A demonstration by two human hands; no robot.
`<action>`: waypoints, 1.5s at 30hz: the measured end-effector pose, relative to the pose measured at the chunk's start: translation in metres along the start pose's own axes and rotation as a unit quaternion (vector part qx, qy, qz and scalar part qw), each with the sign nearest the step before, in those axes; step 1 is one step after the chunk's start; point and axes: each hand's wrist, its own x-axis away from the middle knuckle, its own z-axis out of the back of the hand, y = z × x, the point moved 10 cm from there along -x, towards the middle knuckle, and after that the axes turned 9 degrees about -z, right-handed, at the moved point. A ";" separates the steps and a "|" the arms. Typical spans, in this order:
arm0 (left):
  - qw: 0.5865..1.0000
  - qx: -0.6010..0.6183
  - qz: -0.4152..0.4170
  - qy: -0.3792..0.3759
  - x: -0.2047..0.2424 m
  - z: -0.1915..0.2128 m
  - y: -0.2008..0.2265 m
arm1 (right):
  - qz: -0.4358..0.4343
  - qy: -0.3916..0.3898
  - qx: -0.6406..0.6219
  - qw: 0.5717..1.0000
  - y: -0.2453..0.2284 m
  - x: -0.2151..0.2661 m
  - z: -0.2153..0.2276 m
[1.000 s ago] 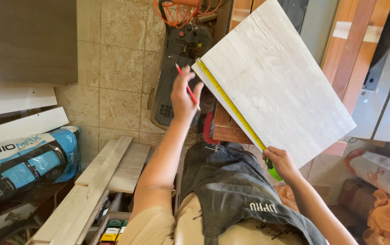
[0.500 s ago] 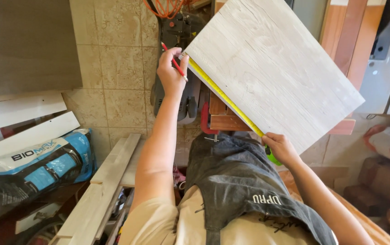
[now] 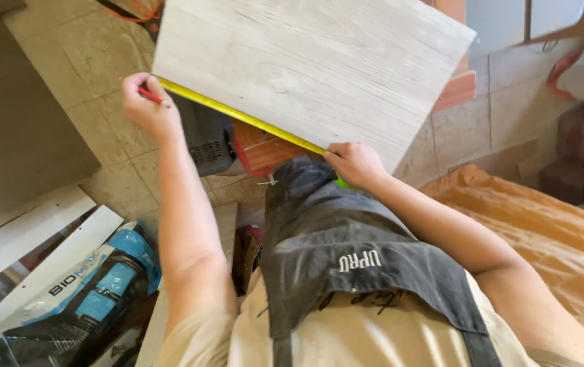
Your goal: The person positions a rectangular wood panel on a table saw, then uses a tape measure and pencil to measure and mark the panel's dimensions. The person handles the wood panel, tape measure, and pencil throughout the task.
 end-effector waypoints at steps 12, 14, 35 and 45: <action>0.988 -0.097 -0.106 -0.062 -0.021 -0.015 0.001 | 0.003 -0.058 -0.122 0.991 0.161 0.026 0.006; 0.988 -0.127 -0.067 -0.059 -0.022 -0.015 -0.014 | 0.015 -0.047 -0.128 0.991 0.173 0.021 0.006; 0.727 0.383 0.050 -0.568 0.254 -0.114 0.330 | 0.117 -0.168 -0.241 0.949 0.174 -0.004 0.001; 0.735 0.313 -0.062 -0.598 0.284 -0.145 0.377 | 0.161 -0.190 -0.300 0.921 0.175 -0.011 -0.006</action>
